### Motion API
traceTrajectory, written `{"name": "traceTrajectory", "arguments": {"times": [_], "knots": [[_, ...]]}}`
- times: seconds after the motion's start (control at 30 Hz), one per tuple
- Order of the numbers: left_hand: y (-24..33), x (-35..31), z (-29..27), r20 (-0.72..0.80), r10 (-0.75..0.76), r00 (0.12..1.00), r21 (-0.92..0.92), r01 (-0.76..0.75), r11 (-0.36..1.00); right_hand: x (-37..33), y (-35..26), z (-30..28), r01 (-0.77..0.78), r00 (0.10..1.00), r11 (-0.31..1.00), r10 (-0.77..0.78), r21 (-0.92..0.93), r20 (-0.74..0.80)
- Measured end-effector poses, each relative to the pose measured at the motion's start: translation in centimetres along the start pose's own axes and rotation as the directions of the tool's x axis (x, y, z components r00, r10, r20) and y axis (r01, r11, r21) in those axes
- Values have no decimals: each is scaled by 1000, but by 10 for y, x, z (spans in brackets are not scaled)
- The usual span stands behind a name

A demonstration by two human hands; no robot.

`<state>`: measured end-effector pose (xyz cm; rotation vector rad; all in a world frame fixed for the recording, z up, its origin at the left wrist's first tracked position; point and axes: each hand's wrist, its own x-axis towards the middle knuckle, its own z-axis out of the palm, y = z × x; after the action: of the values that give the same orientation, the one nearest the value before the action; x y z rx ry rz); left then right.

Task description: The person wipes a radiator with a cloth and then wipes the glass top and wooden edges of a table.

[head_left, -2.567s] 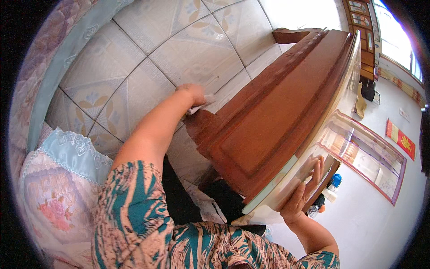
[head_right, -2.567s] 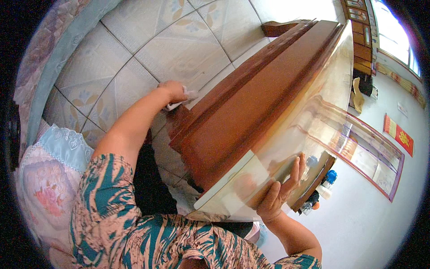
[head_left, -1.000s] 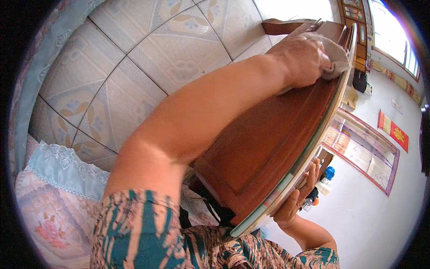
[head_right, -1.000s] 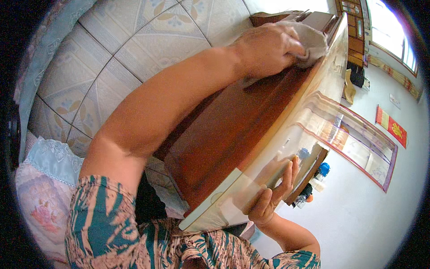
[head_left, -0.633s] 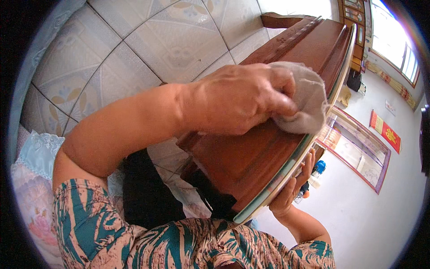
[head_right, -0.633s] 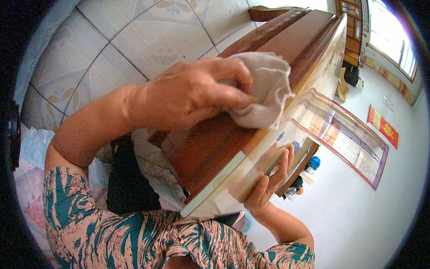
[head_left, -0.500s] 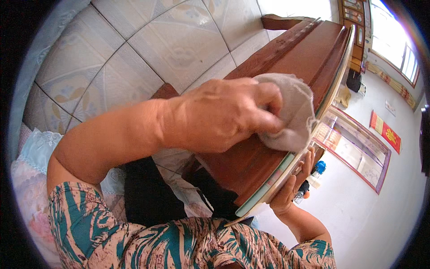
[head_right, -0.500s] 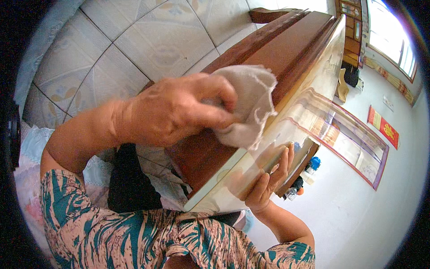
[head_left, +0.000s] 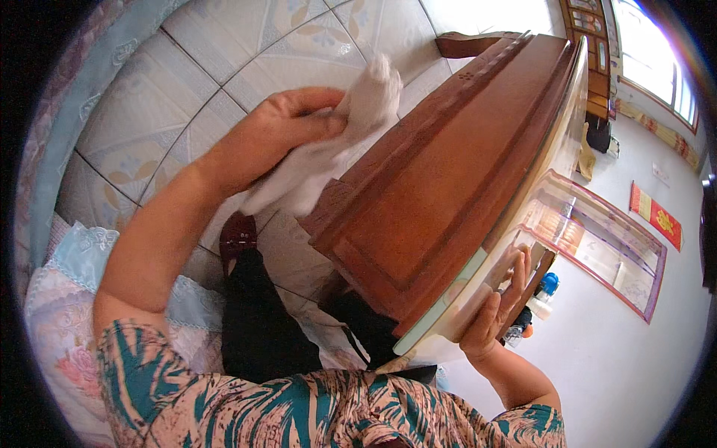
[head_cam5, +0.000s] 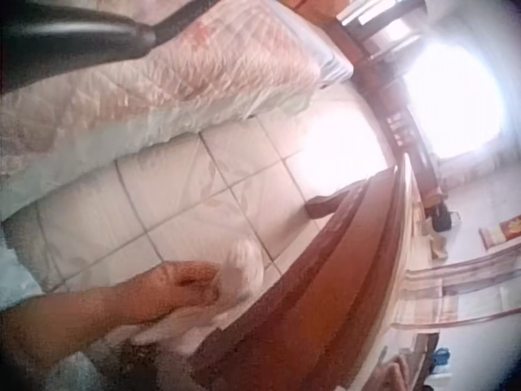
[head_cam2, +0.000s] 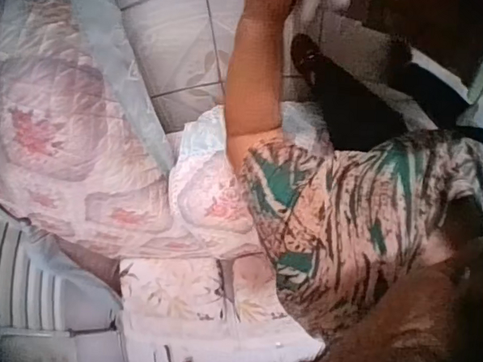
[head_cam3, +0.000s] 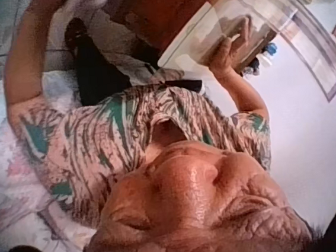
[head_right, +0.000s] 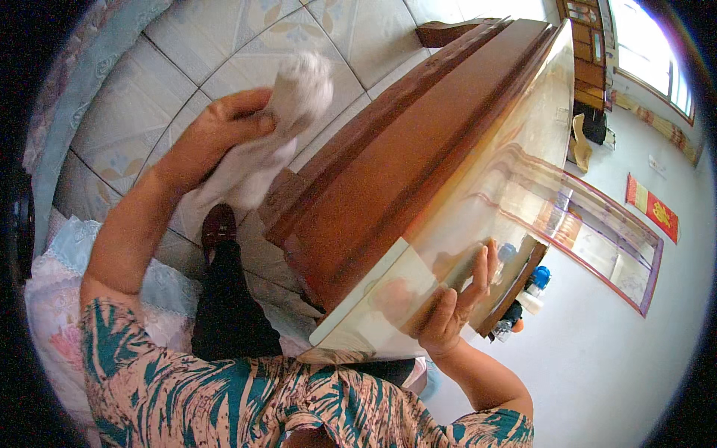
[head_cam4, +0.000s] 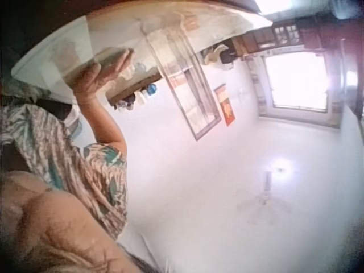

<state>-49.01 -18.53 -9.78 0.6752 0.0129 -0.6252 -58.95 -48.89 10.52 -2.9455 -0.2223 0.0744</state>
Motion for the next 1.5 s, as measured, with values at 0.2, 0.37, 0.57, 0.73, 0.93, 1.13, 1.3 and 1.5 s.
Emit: {"name": "traceTrajectory", "arguments": {"times": [0.2, 0.37, 0.57, 0.73, 0.93, 1.13, 1.3, 1.5], "knots": [[-66, 105, 30, 30, 416, 909, 615, -345, 709, 0, 1, 1, 3, 1000, 1000, -3, -1, -28], [-41, 155, 55, -60, 413, 909, 783, -214, 584, -2, -6, -1, 11, 1000, 999, -11, -32, -10], [-42, 135, 46, -13, 268, 963, 856, -128, 501, -1, -1, 0, 57, 997, 998, -56, 7, -46], [-53, 53, 49, -115, 291, 950, 893, -29, 449, -3, 5, -5, 47, 997, 992, -53, -113, -53], [-71, -38, 56, -276, 263, 925, 858, 113, 502, -3, 8, -5, -36, 991, 992, 20, -117, -135], [-44, -130, 76, -398, 173, 901, 859, 300, 416, -8, 24, 0, -3, 965, 997, 23, 75, -263], [-5, -220, 135, -528, 181, 830, 276, -34, 961, -11, 33, -8, 39, 969, 910, 68, 414, -239], [-19, -241, 250, -422, 315, 850, 191, -256, 948, -87, -19, -25, 147, 988, 518, -40, 842, -148]]}}
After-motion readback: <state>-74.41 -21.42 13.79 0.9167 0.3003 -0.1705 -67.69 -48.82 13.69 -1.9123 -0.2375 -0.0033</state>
